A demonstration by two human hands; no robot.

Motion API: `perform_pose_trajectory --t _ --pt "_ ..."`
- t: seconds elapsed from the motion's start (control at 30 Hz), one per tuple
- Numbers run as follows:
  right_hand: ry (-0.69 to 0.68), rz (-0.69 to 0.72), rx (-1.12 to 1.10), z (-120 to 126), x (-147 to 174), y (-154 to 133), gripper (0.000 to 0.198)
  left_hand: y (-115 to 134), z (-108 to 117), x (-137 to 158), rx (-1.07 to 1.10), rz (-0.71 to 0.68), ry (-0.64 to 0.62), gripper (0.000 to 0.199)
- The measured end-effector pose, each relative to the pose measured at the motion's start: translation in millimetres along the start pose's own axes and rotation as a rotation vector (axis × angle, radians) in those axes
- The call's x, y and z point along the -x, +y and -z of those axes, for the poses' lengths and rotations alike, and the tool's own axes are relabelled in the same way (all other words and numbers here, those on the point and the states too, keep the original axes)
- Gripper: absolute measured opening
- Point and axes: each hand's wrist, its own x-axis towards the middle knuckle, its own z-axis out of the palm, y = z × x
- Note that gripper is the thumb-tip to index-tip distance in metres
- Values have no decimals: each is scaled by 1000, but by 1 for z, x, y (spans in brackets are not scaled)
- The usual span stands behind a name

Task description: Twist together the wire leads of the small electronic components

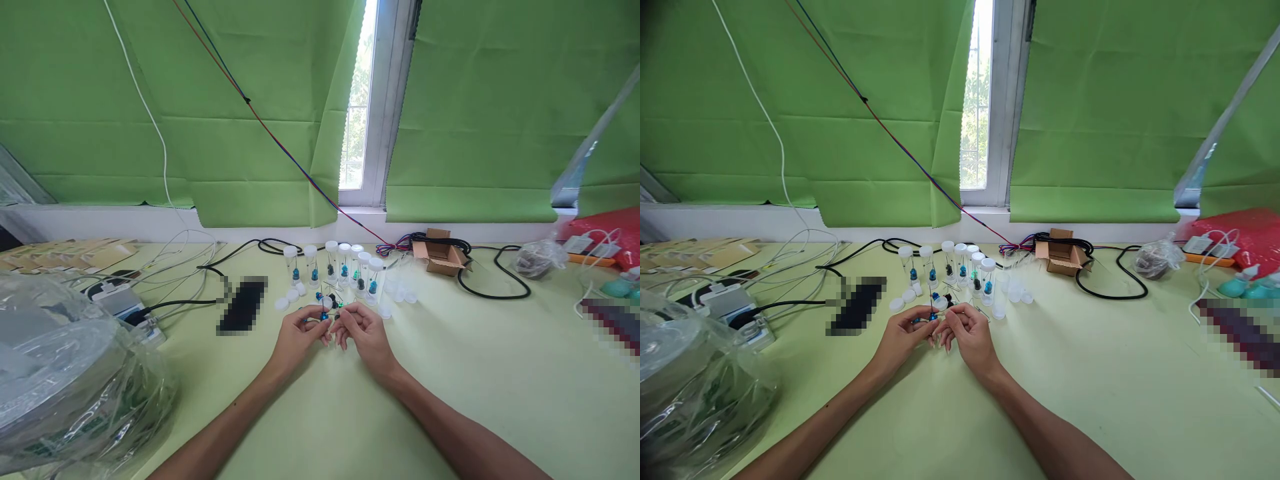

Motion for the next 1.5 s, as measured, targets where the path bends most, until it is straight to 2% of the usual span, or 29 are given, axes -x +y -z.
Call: perform_pose_trajectory --t 0.43,0.7,0.87,1.0,1.23,1.5 --pt "-75 59 3 0 0 0 16 -1 2 -2 58 10 5 31" --pt "-24 118 252 3 4 0 13 -6 2 -3 64 -21 -21 26" --pt "-7 180 438 3 5 -2 21 -6 3 -1 51 -17 -29 27" --pt "-5 187 497 4 5 -3 25 -5 3 -1 22 -16 -46 27" --pt "15 125 414 2 5 -2 28 -3 2 -1 -11 -6 -37 27" --pt "23 -13 138 3 0 0 28 -4 2 -2 -23 -26 -32 27"
